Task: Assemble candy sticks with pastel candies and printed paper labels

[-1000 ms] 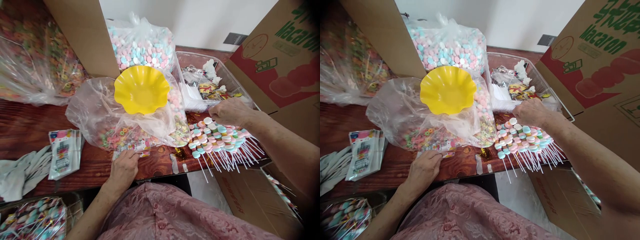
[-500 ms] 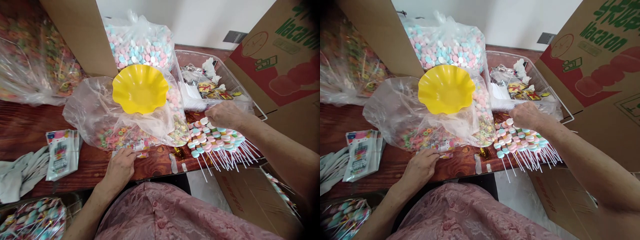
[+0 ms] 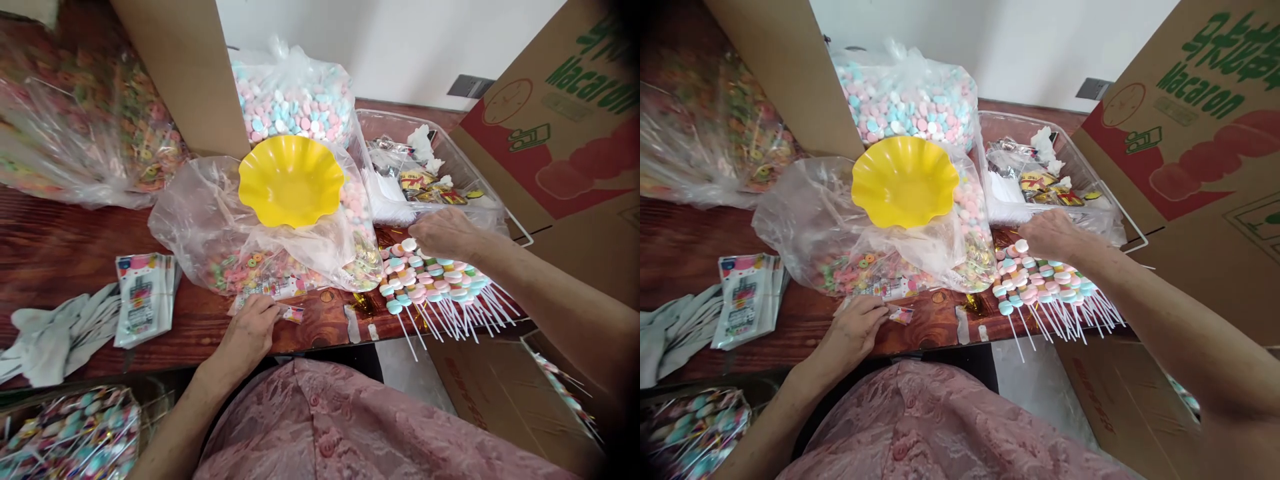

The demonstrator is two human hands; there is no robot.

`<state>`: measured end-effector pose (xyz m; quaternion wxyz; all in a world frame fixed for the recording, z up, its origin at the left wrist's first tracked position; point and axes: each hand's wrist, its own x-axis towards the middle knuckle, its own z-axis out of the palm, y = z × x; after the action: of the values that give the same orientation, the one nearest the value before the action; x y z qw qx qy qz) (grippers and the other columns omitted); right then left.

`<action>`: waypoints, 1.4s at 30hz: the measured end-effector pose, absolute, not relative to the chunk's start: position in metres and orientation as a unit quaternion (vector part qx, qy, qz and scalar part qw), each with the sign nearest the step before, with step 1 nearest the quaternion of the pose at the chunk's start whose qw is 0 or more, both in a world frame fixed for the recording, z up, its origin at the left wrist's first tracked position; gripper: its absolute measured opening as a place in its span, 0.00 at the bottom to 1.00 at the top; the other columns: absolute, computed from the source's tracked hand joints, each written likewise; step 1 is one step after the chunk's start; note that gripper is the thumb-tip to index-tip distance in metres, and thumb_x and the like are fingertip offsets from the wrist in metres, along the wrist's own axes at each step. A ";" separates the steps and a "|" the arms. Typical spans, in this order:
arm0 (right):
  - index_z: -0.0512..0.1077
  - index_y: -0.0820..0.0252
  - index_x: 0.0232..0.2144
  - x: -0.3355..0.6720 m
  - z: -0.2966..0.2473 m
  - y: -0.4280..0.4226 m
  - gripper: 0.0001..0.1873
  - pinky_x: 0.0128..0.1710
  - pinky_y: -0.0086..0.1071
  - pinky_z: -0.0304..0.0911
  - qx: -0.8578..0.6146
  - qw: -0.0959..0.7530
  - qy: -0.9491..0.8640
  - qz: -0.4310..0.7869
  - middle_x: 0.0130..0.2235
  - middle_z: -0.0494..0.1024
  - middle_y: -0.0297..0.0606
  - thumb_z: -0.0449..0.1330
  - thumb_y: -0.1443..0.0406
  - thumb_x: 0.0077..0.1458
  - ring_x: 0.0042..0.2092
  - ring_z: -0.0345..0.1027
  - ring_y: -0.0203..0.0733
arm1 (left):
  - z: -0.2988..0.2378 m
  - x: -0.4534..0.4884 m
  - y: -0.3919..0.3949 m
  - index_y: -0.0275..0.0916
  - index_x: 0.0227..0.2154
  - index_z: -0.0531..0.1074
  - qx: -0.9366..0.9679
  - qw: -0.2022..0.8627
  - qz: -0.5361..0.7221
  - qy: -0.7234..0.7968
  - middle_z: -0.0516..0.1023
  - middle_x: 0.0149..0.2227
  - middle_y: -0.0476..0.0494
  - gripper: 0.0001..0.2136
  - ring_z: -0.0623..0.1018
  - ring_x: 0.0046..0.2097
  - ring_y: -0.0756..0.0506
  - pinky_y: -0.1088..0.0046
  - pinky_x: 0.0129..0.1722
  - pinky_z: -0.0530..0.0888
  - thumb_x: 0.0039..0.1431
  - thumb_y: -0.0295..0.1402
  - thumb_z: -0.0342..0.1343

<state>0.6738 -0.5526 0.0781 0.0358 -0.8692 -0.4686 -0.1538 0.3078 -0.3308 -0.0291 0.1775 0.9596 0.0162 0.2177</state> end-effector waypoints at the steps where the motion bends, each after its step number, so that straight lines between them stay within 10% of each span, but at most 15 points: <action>1: 0.69 0.68 0.11 0.671 0.085 -0.560 0.32 0.27 0.36 0.37 -0.867 0.016 -0.478 -0.139 0.13 0.66 0.33 0.54 0.52 0.58 0.19 0.50 0.21 | -0.029 0.307 -0.330 0.34 0.36 0.76 0.958 0.188 0.217 0.008 0.77 0.37 0.41 0.10 0.73 0.41 0.44 0.68 0.41 0.73 0.61 0.19 0.50; 7: 0.78 0.61 0.24 0.643 0.123 -0.627 0.15 0.26 0.32 0.40 -0.880 -0.053 -0.424 -0.207 0.22 0.77 0.37 0.60 0.57 0.52 0.24 0.61 0.29 | -0.032 0.305 -0.320 0.36 0.32 0.77 0.949 0.240 0.206 0.010 0.78 0.36 0.41 0.11 0.74 0.40 0.45 0.68 0.41 0.73 0.61 0.21 0.49; 17: 0.76 0.53 0.33 0.492 0.042 -0.610 0.03 0.29 0.28 0.65 -0.776 0.411 -0.477 -0.029 0.29 0.79 0.31 0.64 0.67 0.55 0.29 0.71 0.35 | -0.031 0.311 -0.308 0.38 0.28 0.81 0.837 0.498 0.175 0.142 0.81 0.31 0.46 0.04 0.79 0.34 0.49 0.74 0.38 0.73 0.56 0.27 0.61; 42: 0.73 0.56 0.33 0.494 0.006 -0.572 0.06 0.29 0.29 0.62 -0.718 0.314 -0.619 0.049 0.27 0.76 0.31 0.58 0.70 0.60 0.28 0.68 0.34 | -0.038 0.303 -0.303 0.40 0.38 0.81 0.893 0.419 0.167 -0.009 0.79 0.39 0.41 0.09 0.78 0.41 0.48 0.71 0.44 0.74 0.64 0.31 0.54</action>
<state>0.4943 -0.5721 0.0059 0.3145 -0.7180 -0.6191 0.0486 0.3028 -0.3031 -0.0381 0.4186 0.8927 -0.0093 0.1669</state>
